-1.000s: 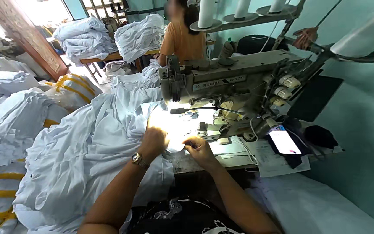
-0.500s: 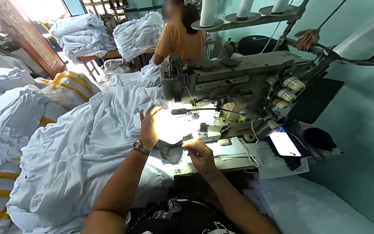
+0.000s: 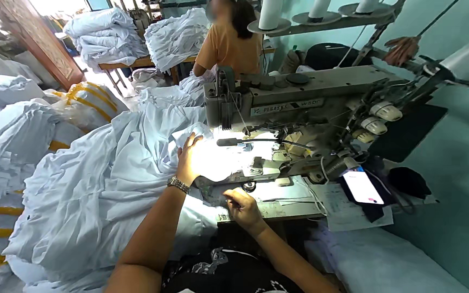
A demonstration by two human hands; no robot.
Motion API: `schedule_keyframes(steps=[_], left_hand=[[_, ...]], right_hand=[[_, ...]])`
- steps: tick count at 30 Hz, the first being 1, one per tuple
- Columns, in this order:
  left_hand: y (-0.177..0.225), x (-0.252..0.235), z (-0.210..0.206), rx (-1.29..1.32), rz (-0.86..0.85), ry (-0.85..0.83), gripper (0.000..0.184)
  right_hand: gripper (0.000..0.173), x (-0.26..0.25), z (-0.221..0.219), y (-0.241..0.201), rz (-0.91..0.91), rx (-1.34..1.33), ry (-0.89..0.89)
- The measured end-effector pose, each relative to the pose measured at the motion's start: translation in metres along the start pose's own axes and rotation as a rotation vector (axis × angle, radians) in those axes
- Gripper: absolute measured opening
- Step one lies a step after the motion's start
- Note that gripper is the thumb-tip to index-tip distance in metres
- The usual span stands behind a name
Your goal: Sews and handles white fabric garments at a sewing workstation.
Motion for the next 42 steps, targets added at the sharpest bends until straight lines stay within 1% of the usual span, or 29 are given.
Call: schedule_keyframes(steps=[3,16,20,26,28,30,31,33,35,36,37,38,39,40,41,42], left_hand=[[-0.003,-0.002,-0.002,-0.018,0.001,-0.013,0.082],[-0.001,-0.001,-0.002,-0.047,0.015,-0.020,0.085],[0.002,0.001,0.000,-0.047,0.030,-0.027,0.079],[-0.002,-0.002,-0.003,-0.045,0.026,-0.007,0.074],[-0.003,-0.001,-0.003,-0.041,0.024,0.003,0.072],[0.001,0.001,-0.001,-0.028,0.007,0.014,0.066],[0.005,0.002,0.001,-0.016,0.002,0.008,0.064],[0.006,0.000,0.002,0.003,0.013,0.000,0.062],[0.000,-0.001,0.001,-0.002,0.020,0.009,0.061],[-0.002,-0.001,-0.001,-0.012,0.019,0.008,0.062],[-0.003,-0.001,-0.002,-0.017,0.013,0.010,0.061],[-0.002,-0.002,-0.002,-0.016,0.005,0.018,0.060],[-0.002,-0.002,-0.002,-0.014,0.004,0.018,0.059],[-0.001,-0.002,-0.001,-0.003,0.003,0.014,0.059],[-0.001,-0.002,0.000,0.009,-0.004,0.021,0.058],[-0.002,-0.002,0.000,0.016,-0.006,0.031,0.056]], right_hand=[[0.022,0.000,0.000,0.000,0.002,0.004,0.001],[0.022,0.000,0.000,-0.001,-0.006,0.008,0.012],[0.023,0.001,0.000,-0.001,-0.004,0.014,0.016],[0.023,0.001,-0.001,0.000,-0.008,0.011,0.004],[0.023,0.001,-0.001,0.000,-0.006,-0.027,0.010],[0.022,-0.001,0.010,0.004,-0.031,-0.129,0.070],[0.021,-0.005,0.024,0.007,-0.069,-0.172,0.123],[0.024,-0.019,0.078,0.019,-0.170,-0.128,0.274],[0.032,-0.033,0.156,0.042,-0.318,-0.082,0.526],[0.029,-0.040,0.198,0.057,-0.385,-0.105,0.689],[0.026,-0.050,0.239,0.070,-0.415,-0.121,0.850],[0.025,-0.060,0.275,0.081,-0.442,-0.130,0.962],[0.028,-0.072,0.303,0.092,-0.502,-0.113,1.003],[0.030,-0.086,0.326,0.108,-0.564,-0.089,1.002],[0.032,-0.102,0.343,0.129,-0.604,-0.044,0.968],[0.037,-0.119,0.354,0.151,-0.636,-0.013,0.880]])
Point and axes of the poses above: each hand's wrist, its own x-axis away from the middle knuckle, its own z-axis out of the back of the hand, y = z × x, the point moved 8 cm from there along -x, towards the middle knuckle, and after that the axes turned 13 degrees about x, right-handed, at the moved point
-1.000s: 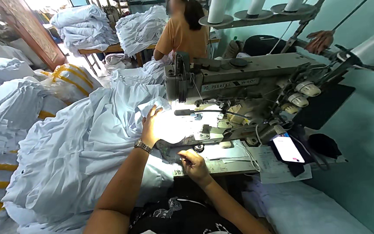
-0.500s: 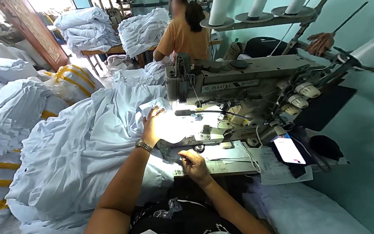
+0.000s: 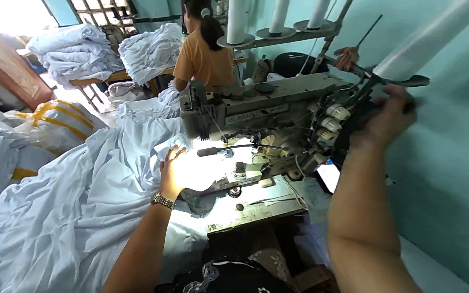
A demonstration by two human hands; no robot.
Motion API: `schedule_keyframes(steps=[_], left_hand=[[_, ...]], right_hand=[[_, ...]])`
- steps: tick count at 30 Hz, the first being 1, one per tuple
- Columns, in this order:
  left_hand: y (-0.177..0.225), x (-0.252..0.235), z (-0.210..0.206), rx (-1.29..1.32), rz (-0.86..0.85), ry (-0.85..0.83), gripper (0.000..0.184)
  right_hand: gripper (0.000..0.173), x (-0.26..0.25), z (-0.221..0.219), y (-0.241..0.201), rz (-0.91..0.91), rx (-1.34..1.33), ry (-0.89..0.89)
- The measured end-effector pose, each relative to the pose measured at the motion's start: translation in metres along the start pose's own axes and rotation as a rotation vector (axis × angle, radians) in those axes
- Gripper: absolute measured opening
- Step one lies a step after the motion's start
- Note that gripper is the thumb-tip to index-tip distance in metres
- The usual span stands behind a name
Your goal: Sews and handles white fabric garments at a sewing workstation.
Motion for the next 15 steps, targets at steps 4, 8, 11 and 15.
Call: schedule_keyframes(steps=[4,8,11,15], left_hand=[[-0.002,0.002,0.001,0.019,0.027,-0.004,0.056],[0.002,0.004,0.002,0.001,0.057,-0.027,0.063],[0.010,0.003,0.005,-0.019,0.028,-0.027,0.049],[0.034,-0.001,0.011,0.034,-0.164,-0.016,0.023]], right_hand=[[0.027,-0.030,-0.054,0.014,-0.076,-0.041,-0.417],[0.036,-0.016,-0.047,0.019,0.018,0.057,-0.444],[0.037,-0.005,-0.040,0.026,0.082,-0.045,-0.452],[0.034,-0.001,-0.041,0.036,0.083,-0.252,-0.431]])
Point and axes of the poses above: each hand's wrist, its own x-axis away from the middle knuckle, its own z-axis out of the back of the hand, y = z × x, the point moved 8 cm from there along -x, towards the middle knuckle, and after that the axes turned 13 degrees about x, right-handed, at the moved point
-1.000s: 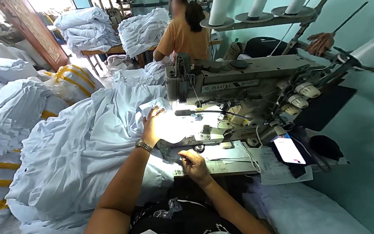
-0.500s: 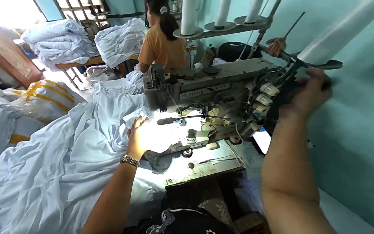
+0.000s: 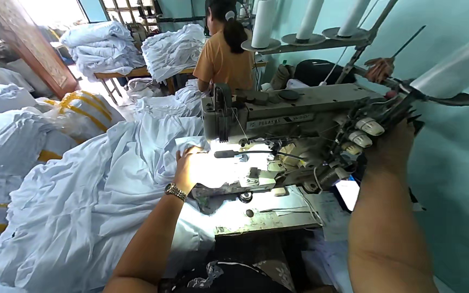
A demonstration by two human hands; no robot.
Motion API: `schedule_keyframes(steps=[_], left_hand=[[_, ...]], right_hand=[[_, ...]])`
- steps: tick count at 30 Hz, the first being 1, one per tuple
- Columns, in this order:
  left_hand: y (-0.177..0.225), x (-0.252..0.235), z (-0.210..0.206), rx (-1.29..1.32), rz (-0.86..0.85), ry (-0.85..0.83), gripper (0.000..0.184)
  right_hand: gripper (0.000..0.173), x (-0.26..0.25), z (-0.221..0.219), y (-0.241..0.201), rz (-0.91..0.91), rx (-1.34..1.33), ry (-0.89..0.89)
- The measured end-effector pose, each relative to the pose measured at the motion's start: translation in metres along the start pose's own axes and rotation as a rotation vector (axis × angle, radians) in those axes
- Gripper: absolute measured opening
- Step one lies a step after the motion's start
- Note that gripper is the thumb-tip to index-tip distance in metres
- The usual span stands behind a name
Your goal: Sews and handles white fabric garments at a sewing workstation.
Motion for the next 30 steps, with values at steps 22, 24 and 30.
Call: schedule_keyframes(steps=[22,24,30], left_hand=[[0.002,0.094,0.126,0.168,0.120,0.295,0.036],[0.009,0.103,0.123,0.171,0.102,0.285,0.037],[0.031,0.125,0.109,0.246,0.015,0.102,0.037]], right_hand=[[0.041,0.268,-0.195,-0.053,0.101,0.357,-0.780],[0.038,0.276,-0.229,-0.060,0.218,0.476,-0.828],[0.022,0.270,-0.301,-0.089,0.543,0.836,-0.704]])
Point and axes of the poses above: each hand's wrist, its own x-axis away from the middle knuckle, its own z-axis out of the back of the hand, y = z × x, the point moved 8 cm from there along -x, towards the middle knuckle, and after that the axes turned 13 degrees about x, right-handed, at the moved point
